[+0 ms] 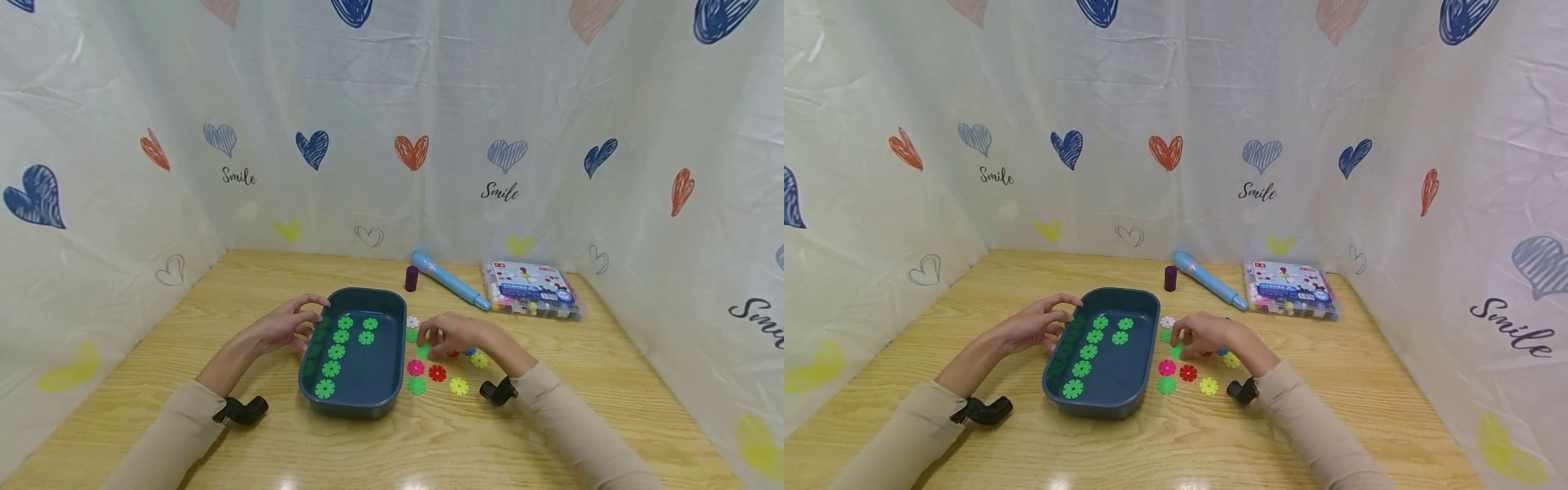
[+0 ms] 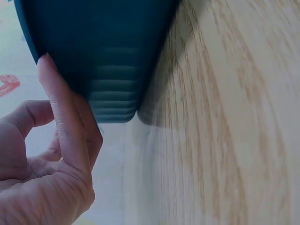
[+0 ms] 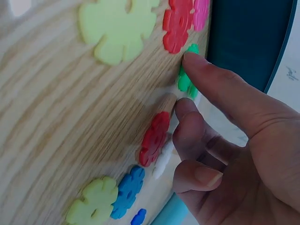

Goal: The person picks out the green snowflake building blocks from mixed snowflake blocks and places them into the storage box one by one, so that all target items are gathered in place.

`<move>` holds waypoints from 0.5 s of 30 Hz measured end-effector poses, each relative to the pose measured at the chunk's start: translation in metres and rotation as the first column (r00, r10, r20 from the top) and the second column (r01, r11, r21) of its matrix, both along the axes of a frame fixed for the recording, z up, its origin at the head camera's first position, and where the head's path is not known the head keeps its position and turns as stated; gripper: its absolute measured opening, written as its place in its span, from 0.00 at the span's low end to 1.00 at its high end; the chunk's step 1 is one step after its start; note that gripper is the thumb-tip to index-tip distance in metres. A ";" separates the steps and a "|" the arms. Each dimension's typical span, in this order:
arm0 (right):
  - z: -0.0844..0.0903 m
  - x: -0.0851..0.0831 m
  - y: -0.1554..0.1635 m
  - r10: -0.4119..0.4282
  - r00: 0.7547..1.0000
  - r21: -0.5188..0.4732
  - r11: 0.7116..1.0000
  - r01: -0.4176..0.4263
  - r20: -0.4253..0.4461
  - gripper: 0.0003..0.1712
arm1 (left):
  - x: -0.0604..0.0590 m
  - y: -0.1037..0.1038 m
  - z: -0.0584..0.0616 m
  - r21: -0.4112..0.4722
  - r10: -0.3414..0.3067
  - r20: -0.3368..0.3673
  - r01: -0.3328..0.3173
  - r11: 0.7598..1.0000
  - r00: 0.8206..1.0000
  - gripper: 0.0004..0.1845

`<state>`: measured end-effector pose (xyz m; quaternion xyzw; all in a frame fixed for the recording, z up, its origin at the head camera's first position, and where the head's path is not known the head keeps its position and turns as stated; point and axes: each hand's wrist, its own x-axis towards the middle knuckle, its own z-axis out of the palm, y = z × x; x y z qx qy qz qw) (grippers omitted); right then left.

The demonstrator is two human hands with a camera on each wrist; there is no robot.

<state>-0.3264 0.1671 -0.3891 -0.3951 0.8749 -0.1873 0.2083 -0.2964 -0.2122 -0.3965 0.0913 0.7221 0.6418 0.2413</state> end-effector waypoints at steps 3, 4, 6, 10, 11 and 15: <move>0.000 -0.002 0.003 -0.035 0.998 -0.010 0.999 0.036 0.049 0.11 | 0.000 0.000 0.000 -0.001 0.003 -0.001 -0.003 1.000 1.000 0.25; 0.000 -0.001 0.004 -0.052 0.996 -0.016 0.998 0.053 0.070 0.12 | 0.000 0.000 0.000 -0.001 0.004 0.000 -0.004 1.000 1.000 0.25; 0.000 -0.001 0.005 -0.069 0.993 -0.026 0.997 0.072 0.096 0.13 | 0.000 0.000 0.000 0.000 0.005 0.002 -0.005 1.000 1.000 0.25; 0.000 0.002 0.006 -0.081 0.990 -0.046 0.995 0.086 0.113 0.15 | -0.001 0.000 0.000 0.005 0.002 0.005 -0.002 1.000 1.000 0.25; 0.000 0.003 0.007 -0.078 0.991 -0.048 0.995 0.083 0.109 0.15 | -0.001 -0.001 0.000 0.005 0.001 0.004 -0.001 1.000 1.000 0.25; 0.000 0.005 0.009 -0.045 0.995 -0.066 0.996 0.051 0.084 0.15 | -0.001 -0.001 0.000 0.008 -0.006 0.005 0.006 1.000 1.000 0.25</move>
